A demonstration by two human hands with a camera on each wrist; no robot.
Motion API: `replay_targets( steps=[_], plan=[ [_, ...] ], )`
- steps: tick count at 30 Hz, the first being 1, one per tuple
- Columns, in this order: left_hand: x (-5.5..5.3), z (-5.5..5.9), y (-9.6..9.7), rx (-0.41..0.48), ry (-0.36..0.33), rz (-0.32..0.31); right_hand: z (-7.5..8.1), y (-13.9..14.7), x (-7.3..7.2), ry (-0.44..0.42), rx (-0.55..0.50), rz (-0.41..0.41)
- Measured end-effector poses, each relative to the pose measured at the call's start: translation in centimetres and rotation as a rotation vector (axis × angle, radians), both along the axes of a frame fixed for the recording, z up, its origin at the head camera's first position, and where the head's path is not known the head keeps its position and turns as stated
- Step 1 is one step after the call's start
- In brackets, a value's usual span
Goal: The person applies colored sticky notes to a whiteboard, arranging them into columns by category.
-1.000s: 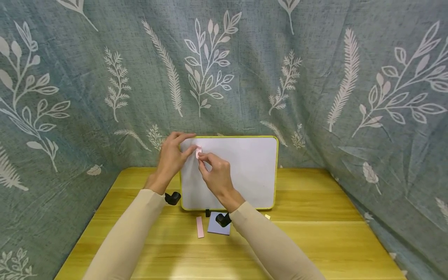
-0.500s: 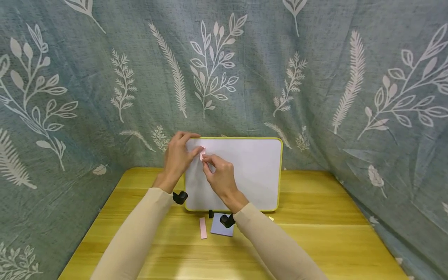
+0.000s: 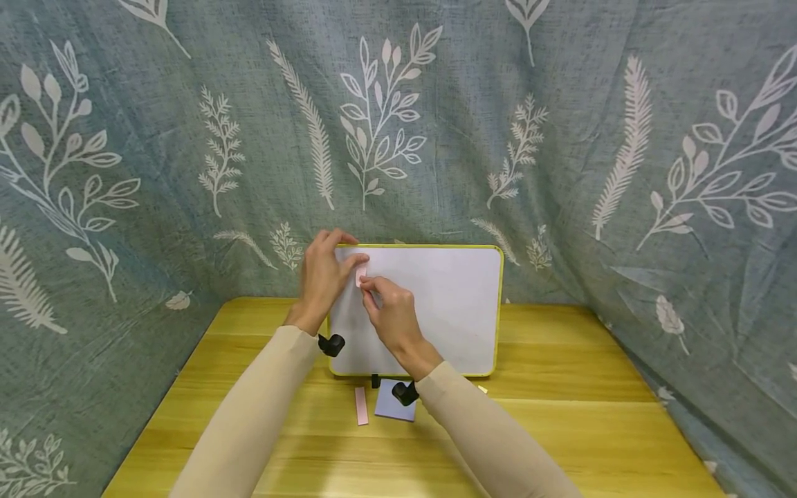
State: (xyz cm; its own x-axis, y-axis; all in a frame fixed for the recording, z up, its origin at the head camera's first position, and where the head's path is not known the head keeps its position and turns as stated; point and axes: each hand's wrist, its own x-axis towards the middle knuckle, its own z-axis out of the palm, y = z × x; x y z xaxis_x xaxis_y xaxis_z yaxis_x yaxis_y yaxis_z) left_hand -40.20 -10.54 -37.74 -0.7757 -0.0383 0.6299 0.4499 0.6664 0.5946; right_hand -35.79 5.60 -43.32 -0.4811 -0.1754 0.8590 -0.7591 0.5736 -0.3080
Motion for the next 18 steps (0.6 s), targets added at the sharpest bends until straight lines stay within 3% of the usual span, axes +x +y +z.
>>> replay_targets(
  steps=[5, 14, 18],
  plan=[
    [0.0, 0.0, -0.2, -0.012, 0.014, -0.020, -0.2, 0.0, -0.1, 0.003, 0.026, -0.016],
    [0.5, -0.3, -1.3, -0.224, 0.026, -0.041, -0.7, 0.1, -0.2, 0.001, 0.047, -0.011],
    [0.9, -0.4, -1.6, -0.268, 0.032, -0.052, -0.8, 0.2, -0.2, 0.013, 0.035, -0.023]
  ],
)
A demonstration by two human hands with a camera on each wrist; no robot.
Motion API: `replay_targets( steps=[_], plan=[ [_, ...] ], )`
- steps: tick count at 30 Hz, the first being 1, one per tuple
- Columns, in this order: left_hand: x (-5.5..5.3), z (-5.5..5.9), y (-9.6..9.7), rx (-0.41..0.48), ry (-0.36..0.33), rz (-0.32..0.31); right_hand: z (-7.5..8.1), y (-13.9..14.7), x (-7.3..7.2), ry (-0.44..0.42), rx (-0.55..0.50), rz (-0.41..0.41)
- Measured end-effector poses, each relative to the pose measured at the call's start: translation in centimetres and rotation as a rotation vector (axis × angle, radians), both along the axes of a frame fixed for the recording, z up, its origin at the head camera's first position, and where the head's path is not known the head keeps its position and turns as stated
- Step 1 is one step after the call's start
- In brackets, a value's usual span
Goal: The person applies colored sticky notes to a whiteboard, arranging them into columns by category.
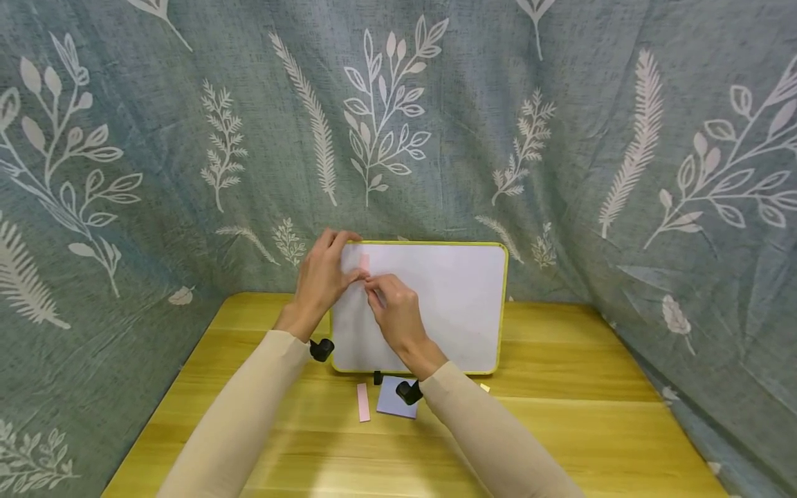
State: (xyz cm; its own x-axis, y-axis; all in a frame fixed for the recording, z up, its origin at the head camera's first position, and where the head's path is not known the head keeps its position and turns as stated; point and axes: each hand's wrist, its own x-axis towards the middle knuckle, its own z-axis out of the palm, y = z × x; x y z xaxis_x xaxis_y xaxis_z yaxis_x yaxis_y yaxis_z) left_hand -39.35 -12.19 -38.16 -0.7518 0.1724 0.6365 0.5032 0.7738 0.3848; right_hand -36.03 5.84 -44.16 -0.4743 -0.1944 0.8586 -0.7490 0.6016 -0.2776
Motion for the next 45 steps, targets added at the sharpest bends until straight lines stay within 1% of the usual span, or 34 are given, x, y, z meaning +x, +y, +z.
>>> replay_targets(
  steps=[3, 7, 12, 15, 21, 23, 26, 29, 33, 36, 39, 41, 45],
  plan=[
    [0.3, -0.1, 0.0, 0.001, 0.007, -0.027, -0.1, 0.4, 0.2, 0.021, -0.012, -0.007],
    [0.9, -0.4, -0.1, 0.007, 0.022, -0.055, -0.3, 1.0, 0.6, 0.013, -0.006, -0.004],
    [1.7, -1.1, -0.4, -0.002, 0.076, -0.082, -0.6, 1.9, 1.4, -0.061, 0.003, 0.019],
    [2.3, -1.7, -0.6, -0.008, 0.117, -0.086, -1.0, 2.5, 2.2, -0.112, 0.022, 0.026],
    [4.2, -3.2, -1.1, -0.067, 0.191, -0.073, -1.8, 3.5, 3.8, -0.189, 0.063, 0.007],
    [4.9, -3.7, -1.2, -0.087, 0.193, -0.073, -2.0, 3.9, 4.2, -0.211, 0.079, 0.010],
    [5.8, -4.3, -1.3, -0.111, 0.188, -0.076, -2.2, 4.6, 4.7, -0.242, 0.121, 0.037],
    [6.5, -4.8, -1.3, -0.145, 0.186, -0.083, -2.5, 5.3, 5.1, -0.267, 0.185, 0.080],
    [7.5, -5.7, -1.6, -0.182, 0.179, -0.114, -3.1, 6.0, 5.6, -0.294, 0.290, 0.143],
    [8.2, -6.6, -2.0, -0.202, 0.164, -0.137, -3.8, 6.2, 5.8, -0.327, 0.371, 0.192],
    [8.8, -7.9, -2.5, -0.230, 0.140, -0.143, -4.5, 6.2, 6.2, -0.368, 0.452, 0.247],
    [9.2, -8.7, -2.7, -0.250, 0.117, -0.145, -5.0, 6.1, 6.4, -0.379, 0.505, 0.279],
    [9.8, -10.2, -3.0, -0.287, 0.073, -0.160, -6.0, 5.6, 6.7, -0.403, 0.612, 0.313]
  ],
)
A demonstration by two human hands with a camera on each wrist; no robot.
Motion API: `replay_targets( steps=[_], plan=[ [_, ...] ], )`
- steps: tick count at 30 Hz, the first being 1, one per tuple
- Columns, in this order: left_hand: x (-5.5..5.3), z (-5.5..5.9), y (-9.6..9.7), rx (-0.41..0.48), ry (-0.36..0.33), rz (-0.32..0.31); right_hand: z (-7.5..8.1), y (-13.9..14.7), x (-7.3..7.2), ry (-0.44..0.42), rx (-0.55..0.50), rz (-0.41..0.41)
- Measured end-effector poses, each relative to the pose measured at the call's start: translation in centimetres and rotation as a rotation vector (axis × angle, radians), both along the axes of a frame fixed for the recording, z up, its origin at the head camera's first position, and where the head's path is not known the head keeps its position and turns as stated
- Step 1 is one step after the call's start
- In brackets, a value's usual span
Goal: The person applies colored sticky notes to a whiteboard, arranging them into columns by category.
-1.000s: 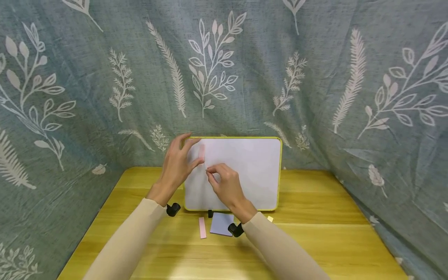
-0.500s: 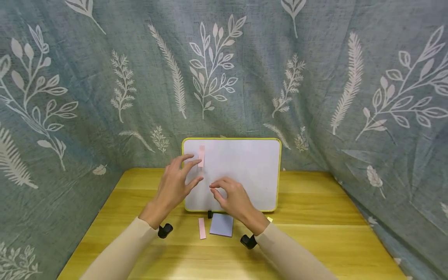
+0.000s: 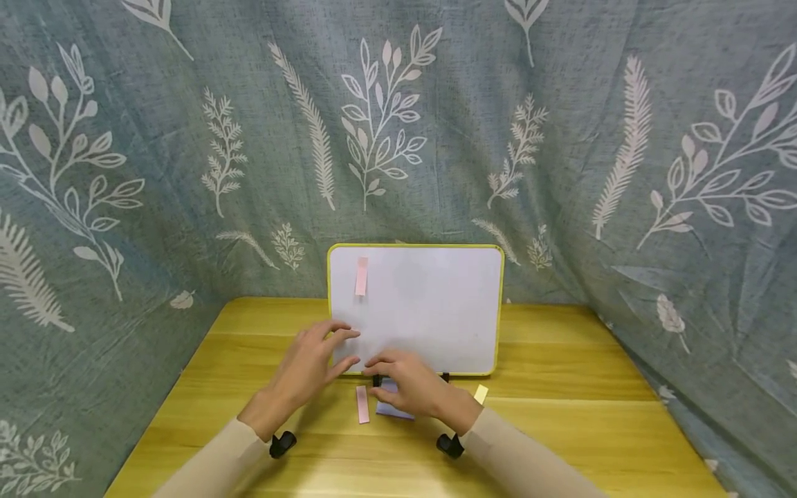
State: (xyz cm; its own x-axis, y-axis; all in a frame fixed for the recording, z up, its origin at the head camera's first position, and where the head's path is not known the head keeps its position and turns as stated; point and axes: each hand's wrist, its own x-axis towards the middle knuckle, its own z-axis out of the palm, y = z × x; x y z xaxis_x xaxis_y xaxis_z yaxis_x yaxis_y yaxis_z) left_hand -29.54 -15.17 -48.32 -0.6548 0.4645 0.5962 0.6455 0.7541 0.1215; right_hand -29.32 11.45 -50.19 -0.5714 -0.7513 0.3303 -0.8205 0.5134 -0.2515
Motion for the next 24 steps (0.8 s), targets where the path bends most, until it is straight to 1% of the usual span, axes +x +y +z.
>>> replay_targets(
  steps=[3, 5, 9, 12, 16, 21, 24],
  plan=[
    [0.6, -0.7, 0.2, -0.040, -0.043, -0.014, -0.5, -0.1, 0.1, -0.029, 0.070, 0.013],
    [1.0, -1.1, 0.2, -0.072, -0.087, -0.016, -0.9, -0.2, 0.2, -0.039, 0.114, 0.018],
    [1.9, -1.9, 0.0, -0.135, -0.171, -0.017, -1.3, -0.5, 0.4, -0.059, 0.175, 0.033],
    [2.3, -2.3, -0.3, -0.155, -0.214, -0.030, -1.5, -0.9, 0.5, -0.079, 0.212, 0.027],
    [2.4, -2.9, -0.5, -0.168, -0.240, -0.060, -1.4, -1.3, 0.7, -0.080, 0.242, 0.023],
    [2.4, -3.1, -0.2, -0.173, -0.253, -0.112, -1.2, -1.2, 0.7, -0.057, 0.242, 0.047],
    [2.5, -3.4, -0.4, -0.167, -0.278, -0.120, -1.2, -1.6, 0.8, -0.062, 0.244, 0.058]
  ],
)
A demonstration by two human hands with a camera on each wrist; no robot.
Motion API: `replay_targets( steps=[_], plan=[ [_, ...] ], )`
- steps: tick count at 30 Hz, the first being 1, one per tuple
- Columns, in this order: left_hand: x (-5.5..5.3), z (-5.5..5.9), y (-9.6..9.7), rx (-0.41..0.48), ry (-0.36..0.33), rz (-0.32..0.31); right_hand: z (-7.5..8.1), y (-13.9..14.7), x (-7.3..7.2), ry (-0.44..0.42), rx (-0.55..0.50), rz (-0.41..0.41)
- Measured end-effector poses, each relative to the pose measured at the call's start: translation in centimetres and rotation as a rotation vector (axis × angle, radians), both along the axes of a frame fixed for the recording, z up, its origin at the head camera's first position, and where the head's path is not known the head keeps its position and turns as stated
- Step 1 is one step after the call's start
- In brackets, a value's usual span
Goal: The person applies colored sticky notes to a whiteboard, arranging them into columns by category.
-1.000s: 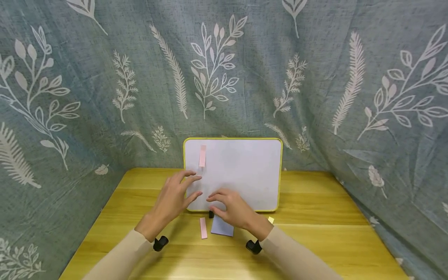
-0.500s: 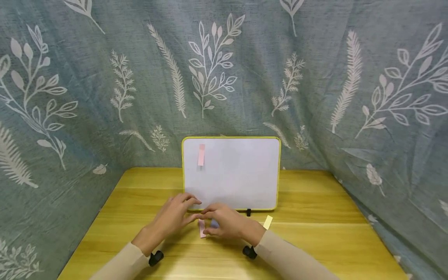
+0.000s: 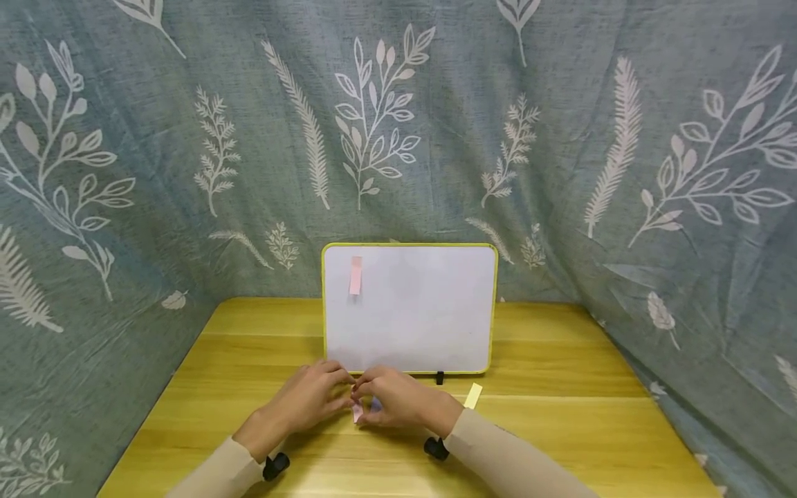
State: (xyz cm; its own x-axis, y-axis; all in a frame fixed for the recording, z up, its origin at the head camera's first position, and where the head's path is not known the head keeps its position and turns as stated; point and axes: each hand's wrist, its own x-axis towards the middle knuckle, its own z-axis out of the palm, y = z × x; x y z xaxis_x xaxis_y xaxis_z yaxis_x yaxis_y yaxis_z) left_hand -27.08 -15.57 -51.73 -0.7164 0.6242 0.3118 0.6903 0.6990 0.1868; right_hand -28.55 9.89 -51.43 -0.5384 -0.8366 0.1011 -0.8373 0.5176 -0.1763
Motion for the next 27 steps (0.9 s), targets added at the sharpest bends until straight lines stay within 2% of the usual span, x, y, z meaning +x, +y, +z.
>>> replay_targets(
  steps=[8, 15, 23, 27],
  plan=[
    [0.18, -0.53, -0.30, -0.011, -0.094, 0.016, -0.28, -0.25, 0.10, -0.037, -0.019, -0.027],
    [0.66, -0.73, -0.46, -0.025, -0.160, 0.036, -0.68, -0.34, 0.44, -0.034, -0.037, -0.044],
    [0.86, -0.47, -0.51, -0.009, -0.147, -0.003, -0.55, -0.34, 0.47, -0.066, -0.037, -0.060],
    [0.82, -0.53, -0.54, -0.006, -0.147, 0.009, -0.45, -0.45, 0.36, -0.056, -0.060, -0.049]
  ],
)
